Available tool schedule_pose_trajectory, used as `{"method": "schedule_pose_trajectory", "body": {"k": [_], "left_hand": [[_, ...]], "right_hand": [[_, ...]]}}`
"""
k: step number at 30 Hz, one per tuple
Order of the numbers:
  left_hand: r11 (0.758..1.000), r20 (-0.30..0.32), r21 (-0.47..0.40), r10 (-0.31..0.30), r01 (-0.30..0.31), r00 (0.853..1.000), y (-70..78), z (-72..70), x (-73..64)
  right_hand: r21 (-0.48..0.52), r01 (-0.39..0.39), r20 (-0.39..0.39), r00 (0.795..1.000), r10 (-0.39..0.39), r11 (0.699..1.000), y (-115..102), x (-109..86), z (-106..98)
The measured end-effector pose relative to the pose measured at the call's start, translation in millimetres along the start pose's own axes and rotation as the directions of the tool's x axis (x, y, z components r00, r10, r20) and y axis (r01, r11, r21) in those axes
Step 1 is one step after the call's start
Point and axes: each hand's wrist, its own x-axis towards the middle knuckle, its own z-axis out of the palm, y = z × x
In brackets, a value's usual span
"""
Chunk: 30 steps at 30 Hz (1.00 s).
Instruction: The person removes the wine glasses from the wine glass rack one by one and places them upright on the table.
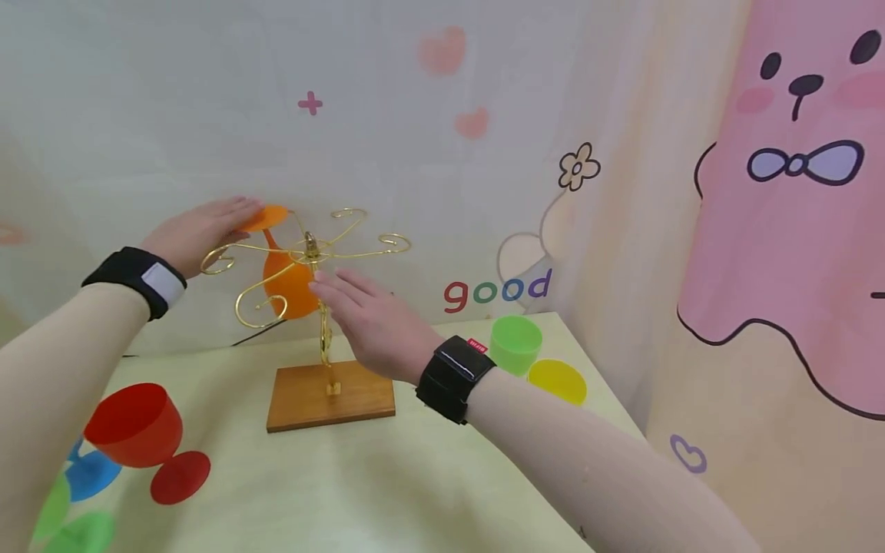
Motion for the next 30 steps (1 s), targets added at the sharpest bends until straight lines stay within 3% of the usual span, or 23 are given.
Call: {"method": "schedule_pose_trajectory", "body": {"k": [4,7,11,18,24,27,30], "left_hand": [[0.999,0.051,0.006,-0.034,0.033,0.998,4.0,-8.8,1.2],[0.999,0.056,0.012,-0.051,0.051,0.997,7.1,-13.8,3.1],[0.996,0.095,0.048,-0.085,0.081,0.992,14.2,-23.2,14.5],[0.975,0.216,0.105,-0.215,0.196,0.953,37.6,-39.7,44.6],[0.962,0.290,0.077,-0.274,0.263,0.917,52.9,-45.3,46.6],[0.967,0.272,0.051,-0.253,0.249,0.928,59.6,-47.8,38.9],[0.978,0.230,0.022,-0.206,0.207,0.951,66.1,-50.0,27.9]], "right_hand": [[-0.009,0.012,0.002,1.000,-0.012,1.000,-0.5,0.8,-2.9],[-0.010,0.014,0.006,1.000,-0.014,1.000,-1.1,-0.2,-4.0],[-0.008,0.004,0.015,1.000,-0.004,1.000,-2.1,-1.1,-4.3],[-0.013,-0.019,0.023,1.000,0.019,1.000,-4.1,0.1,-3.5],[-0.008,-0.016,0.022,1.000,0.016,1.000,-5.1,1.2,-2.6],[0.005,-0.020,0.027,0.999,0.020,1.000,-4.5,-0.1,-3.7],[0.021,-0.033,0.040,0.999,0.032,0.999,-2.9,-2.1,-4.7]]}}
